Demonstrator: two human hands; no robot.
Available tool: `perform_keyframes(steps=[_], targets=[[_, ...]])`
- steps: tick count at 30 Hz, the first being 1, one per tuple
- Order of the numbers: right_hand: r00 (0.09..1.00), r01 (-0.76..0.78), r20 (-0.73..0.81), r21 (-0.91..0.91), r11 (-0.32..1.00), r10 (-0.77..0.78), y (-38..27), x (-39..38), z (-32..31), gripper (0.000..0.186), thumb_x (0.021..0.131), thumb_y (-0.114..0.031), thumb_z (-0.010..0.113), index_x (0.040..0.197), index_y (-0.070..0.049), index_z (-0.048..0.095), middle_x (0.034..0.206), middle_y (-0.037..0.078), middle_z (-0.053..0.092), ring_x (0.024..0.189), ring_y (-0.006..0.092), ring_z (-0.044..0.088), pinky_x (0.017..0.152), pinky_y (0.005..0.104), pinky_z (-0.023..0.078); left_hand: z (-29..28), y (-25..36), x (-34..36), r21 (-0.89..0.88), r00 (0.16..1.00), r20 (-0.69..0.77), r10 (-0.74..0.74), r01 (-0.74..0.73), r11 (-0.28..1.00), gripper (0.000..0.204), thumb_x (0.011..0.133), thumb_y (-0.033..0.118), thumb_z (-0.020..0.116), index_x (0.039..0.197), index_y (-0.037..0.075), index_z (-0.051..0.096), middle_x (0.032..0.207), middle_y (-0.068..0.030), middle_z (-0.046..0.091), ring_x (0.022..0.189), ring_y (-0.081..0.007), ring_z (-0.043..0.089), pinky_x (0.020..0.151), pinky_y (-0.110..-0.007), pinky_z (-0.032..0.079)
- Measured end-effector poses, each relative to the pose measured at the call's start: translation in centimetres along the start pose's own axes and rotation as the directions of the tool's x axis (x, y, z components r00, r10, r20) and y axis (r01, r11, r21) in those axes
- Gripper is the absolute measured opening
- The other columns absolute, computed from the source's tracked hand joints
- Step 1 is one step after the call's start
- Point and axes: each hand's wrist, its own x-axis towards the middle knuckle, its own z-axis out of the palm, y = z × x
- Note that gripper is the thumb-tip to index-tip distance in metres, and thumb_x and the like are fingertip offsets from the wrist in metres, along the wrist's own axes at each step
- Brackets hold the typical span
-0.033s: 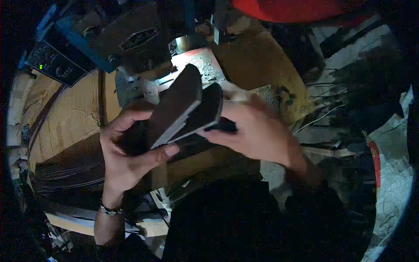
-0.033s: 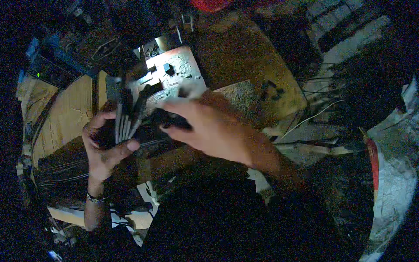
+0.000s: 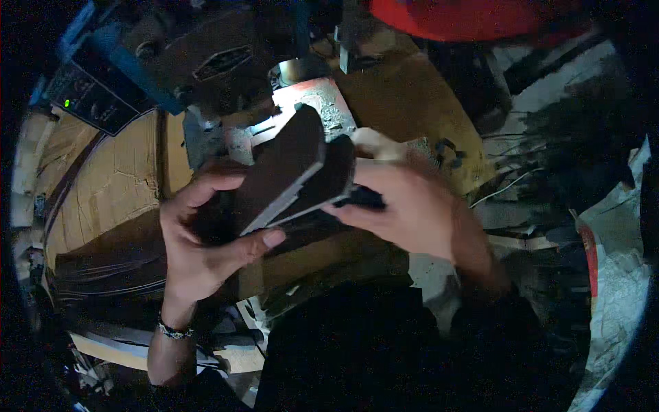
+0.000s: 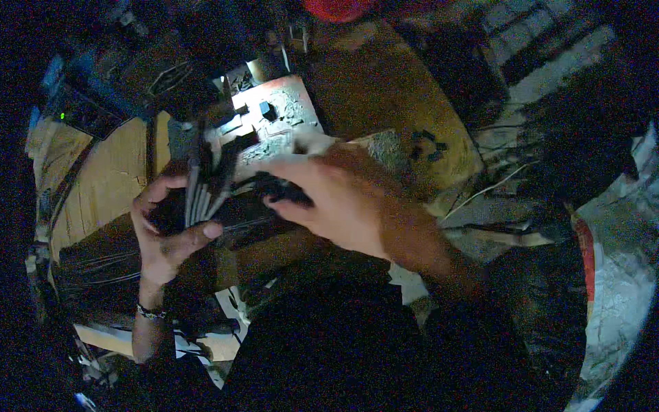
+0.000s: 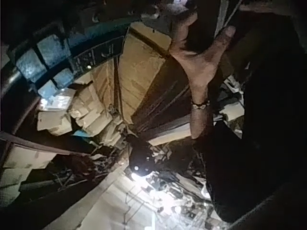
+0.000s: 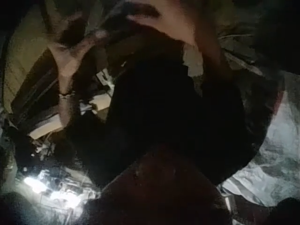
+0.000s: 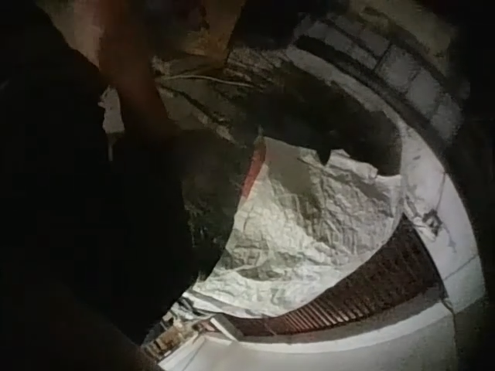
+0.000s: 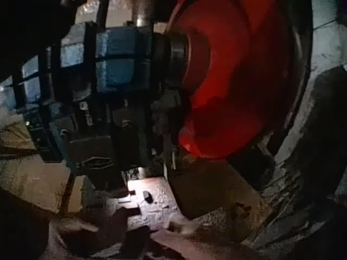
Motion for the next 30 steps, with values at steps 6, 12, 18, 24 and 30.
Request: perform_keyframes(steps=[6,12,18,24,30], targets=[[0.998,-0.012,-0.068,0.069,0.998,0.017,0.1,0.1,0.0,0.036,0.083,-0.024,0.074,0.113,-0.005,0.066,0.101,0.020,0.063,0.091,0.0378,0.065,0.080,0.0425,0.053,0.1,-0.2,0.7,0.024,0.997,0.057,0.049,-0.051,0.998,0.054,0.068,0.003,0.089,0.114,-0.002,0.062,0.114,-0.0114,0.064,0.109,-0.0180,0.060,0.097,-0.033,0.048],[0.993,-0.118,-0.003,-0.185,0.976,0.120,0.5,-0.7,-4.2,0.026,0.079,-0.014,0.077,0.099,-0.002,0.067,0.098,0.010,0.063,0.087,0.0226,0.065,0.078,0.0341,0.052,-0.5,-0.5,0.0,0.084,0.998,0.027,0.049,-0.051,0.995,0.053,0.065,0.007,0.092,0.110,-0.002,0.065,0.112,-0.0124,0.065,0.107,-0.0199,0.061,0.095,-0.034,0.047],[0.879,-0.299,-0.377,0.040,0.953,0.292,-1.7,-3.5,-7.6,0.023,0.078,-0.009,0.077,0.097,-0.001,0.067,0.092,0.008,0.066,0.086,0.0174,0.065,0.078,0.0313,0.053,0.2,-0.3,0.9,0.179,0.984,0.077,0.159,-0.170,0.969,0.053,0.065,0.007,0.091,0.111,-0.002,0.066,0.111,-0.0129,0.065,0.105,-0.0206,0.061,0.095,-0.035,0.047],[0.995,-0.017,-0.096,0.159,0.987,0.033,-1.7,0.6,-1.5,0.029,0.079,-0.015,0.079,0.100,0.000,0.066,0.099,0.010,0.064,0.083,0.0205,0.065,0.076,0.0353,0.053,-0.4,-1.1,0.3,-0.022,1.000,-0.016,0.022,-0.022,1.000,0.053,0.066,0.006,0.088,0.113,-0.002,0.064,0.111,-0.0116,0.065,0.103,-0.0192,0.061,0.093,-0.033,0.047],[1.000,0.021,0.013,0.033,0.999,-0.021,-0.3,0.1,-0.9,0.027,0.078,-0.010,0.079,0.101,0.000,0.067,0.093,0.011,0.057,0.085,0.0217,0.062,0.071,0.0365,0.050,-0.1,0.1,0.3,0.051,0.999,-0.035,0.034,-0.032,0.998,0.050,0.066,0.005,0.088,0.110,-0.002,0.066,0.106,-0.0099,0.067,0.099,-0.0166,0.063,0.091,-0.031,0.048]])
